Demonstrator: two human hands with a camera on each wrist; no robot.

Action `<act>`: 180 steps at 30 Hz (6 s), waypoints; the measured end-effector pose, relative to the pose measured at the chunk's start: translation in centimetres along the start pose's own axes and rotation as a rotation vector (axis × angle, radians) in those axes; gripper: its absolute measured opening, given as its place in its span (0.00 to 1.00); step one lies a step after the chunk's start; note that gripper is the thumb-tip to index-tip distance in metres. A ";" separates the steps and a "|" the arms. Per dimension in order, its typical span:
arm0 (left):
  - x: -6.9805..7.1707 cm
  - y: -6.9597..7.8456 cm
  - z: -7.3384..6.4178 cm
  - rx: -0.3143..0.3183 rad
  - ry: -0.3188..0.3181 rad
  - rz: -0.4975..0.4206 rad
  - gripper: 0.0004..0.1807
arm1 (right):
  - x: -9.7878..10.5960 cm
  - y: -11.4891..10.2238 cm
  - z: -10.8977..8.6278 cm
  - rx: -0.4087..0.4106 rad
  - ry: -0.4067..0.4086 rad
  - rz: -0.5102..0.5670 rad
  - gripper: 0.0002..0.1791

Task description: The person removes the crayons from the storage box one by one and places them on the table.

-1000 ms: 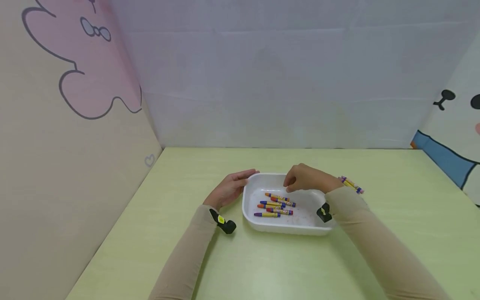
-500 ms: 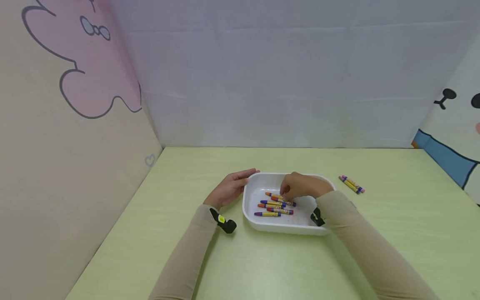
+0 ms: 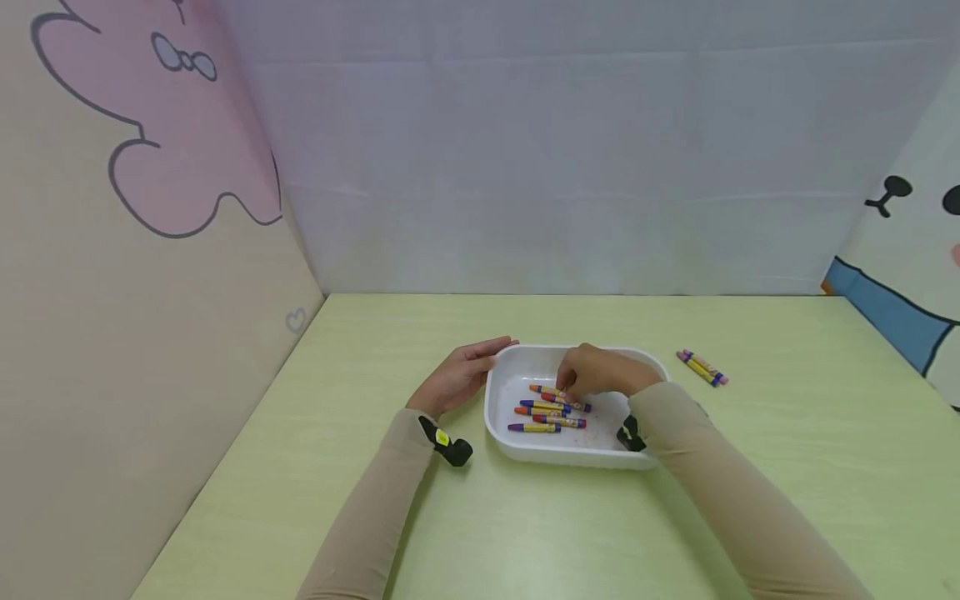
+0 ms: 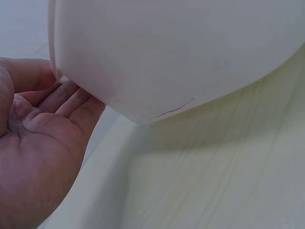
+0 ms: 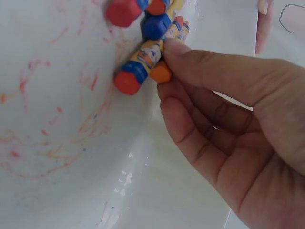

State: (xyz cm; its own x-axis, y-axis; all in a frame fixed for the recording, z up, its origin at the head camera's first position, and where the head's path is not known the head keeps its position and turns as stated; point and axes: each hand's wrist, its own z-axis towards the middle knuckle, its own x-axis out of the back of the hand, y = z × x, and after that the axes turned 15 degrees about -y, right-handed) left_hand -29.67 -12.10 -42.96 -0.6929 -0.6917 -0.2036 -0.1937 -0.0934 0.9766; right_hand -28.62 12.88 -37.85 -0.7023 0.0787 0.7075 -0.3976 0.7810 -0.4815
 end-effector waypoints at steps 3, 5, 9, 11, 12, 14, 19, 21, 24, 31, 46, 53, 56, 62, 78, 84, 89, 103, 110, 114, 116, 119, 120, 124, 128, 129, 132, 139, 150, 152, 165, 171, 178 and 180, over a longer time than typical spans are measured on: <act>0.0 0.0 0.0 -0.002 0.000 0.000 0.25 | 0.1 0.1 -0.1 0.019 0.006 -0.002 0.05; 0.1 0.0 0.0 -0.003 0.000 0.003 0.25 | 0.1 0.1 -0.1 0.034 0.009 -0.009 0.05; 0.0 0.1 0.0 -0.001 -0.002 -0.007 0.25 | 0.3 0.1 -0.4 0.055 0.019 -0.027 0.04; 0.0 0.0 0.0 -0.006 -0.008 -0.006 0.25 | 0.5 0.1 -0.6 0.053 0.026 -0.028 0.04; 0.0 0.0 -0.1 -0.012 -0.013 -0.001 0.25 | 0.6 0.1 -0.7 0.055 0.029 -0.032 0.05; 0.1 0.0 -0.1 -0.029 -0.024 0.020 0.25 | 0.9 0.1 -1.0 0.043 0.035 -0.031 0.05; 0.0 -0.1 -0.3 -0.038 -0.025 0.036 0.25 | 1.6 0.1 -2.1 0.033 0.059 -0.028 0.07; 0.0 -0.1 -0.2 -0.026 -0.012 0.018 0.25 | 1.8 0.4 -2.6 0.051 0.077 -0.034 0.08; 0.0 -0.1 -0.1 -0.010 0.006 0.001 0.25 | 2.2 0.8 -3.2 0.075 0.108 -0.031 0.08; 0.2 -0.1 -0.1 0.001 0.006 -0.007 0.25 | 2.9 2.4 -4.9 0.080 0.188 -0.019 0.10; 0.2 -0.2 -0.1 -0.025 -0.002 -0.023 0.25 | 3.3 5.4 -8.4 -0.027 0.335 0.019 0.12; 0.1 -0.1 -0.2 -0.013 0.017 -0.027 0.25 | 3.2 7.1 -9.7 -0.073 0.360 0.054 0.13; 0.1 0.0 -0.2 -0.013 0.018 -0.025 0.25 | 3.0 8.1 -10.1 -0.094 0.359 0.058 0.14; 0.2 0.0 -0.1 -0.017 0.005 -0.011 0.26 | 2.5 10.2 -10.7 -0.136 0.343 0.053 0.14; 0.2 0.1 0.0 -0.020 0.007 -0.021 0.25 | 1.2 14.2 -11.9 -0.257 0.362 0.046 0.17; 0.2 0.0 0.1 -0.017 0.002 -0.012 0.25 | 0.8 15.3 -12.3 -0.314 0.331 0.050 0.17; 0.2 0.0 0.1 -0.015 -0.002 -0.009 0.25 | 0.5 15.9 -12.5 -0.343 0.286 0.059 0.17; 0.4 -0.1 0.1 -0.012 0.015 -0.018 0.25 | 0.3 15.9 -12.6 -0.368 0.246 0.047 0.16; 0.3 -0.1 0.0 -0.013 0.017 -0.024 0.25 | 0.3 15.9 -12.8 -0.362 0.259 0.046 0.16; 0.3 -0.1 -0.1 -0.015 0.016 -0.021 0.25 | 0.4 15.9 -12.9 -0.360 0.268 0.062 0.16; 0.3 -0.1 0.0 -0.017 0.013 -0.021 0.25 | 0.5 15.8 -13.0 -0.356 0.273 0.071 0.17; 0.3 -0.2 0.0 -0.023 0.010 -0.022 0.25 | 0.6 15.5 -13.1 -0.348 0.284 0.077 0.18; 0.3 -0.2 0.0 -0.024 0.008 -0.022 0.25 | 0.7 15.4 -13.1 -0.343 0.291 0.074 0.18; 0.3 -0.2 0.0 -0.029 0.000 -0.019 0.25 | 1.0 14.8 -13.2 -0.307 0.338 0.049 0.18; 0.3 -0.2 -0.1 -0.029 -0.002 -0.015 0.25 | 1.5 13.5 -13.0 -0.272 0.382 0.041 0.19; 0.2 -0.1 -0.1 -0.029 -0.001 -0.018 0.25 | 1.6 13.2 -12.9 -0.265 0.391 0.041 0.19; 0.2 -0.2 -0.2 -0.028 0.008 -0.026 0.25 | 2.1 12.0 -12.4 -0.250 0.412 0.046 0.19; 0.2 -0.2 -0.1 -0.027 0.008 -0.041 0.25 | 3.1 8.9 -11.4 -0.176 0.457 0.066 0.19; 0.2 -0.1 0.0 -0.024 0.011 -0.038 0.25 | 3.8 4.8 -9.4 -0.072 0.423 0.109 0.16; 0.2 -0.1 0.0 -0.020 0.012 -0.037 0.25 | 3.8 4.3 -8.9 -0.054 0.391 0.104 0.15; 0.4 -0.1 0.0 -0.008 0.010 -0.030 0.25 | 3.0 2.6 -5.3 0.030 0.166 0.065 0.13; 0.3 0.1 -0.2 -0.008 0.012 -0.038 0.25 | 2.3 2.0 -3.6 0.056 0.077 0.054 0.12; 0.3 0.2 -0.4 -0.012 0.008 -0.032 0.25 | 1.2 1.4 -1.9 0.048 0.006 0.046 0.09; 0.4 0.1 -0.5 -0.019 0.006 -0.030 0.25 | 1.0 1.3 -1.6 0.039 -0.011 0.045 0.08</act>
State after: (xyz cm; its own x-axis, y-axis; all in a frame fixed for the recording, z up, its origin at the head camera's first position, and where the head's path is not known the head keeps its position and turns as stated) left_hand -29.62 -12.69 -42.86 -0.6831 -0.6923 -0.2325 -0.2013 -0.1275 0.9712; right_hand -28.87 14.94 -36.96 -0.7262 0.1062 0.6792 -0.3880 0.7523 -0.5325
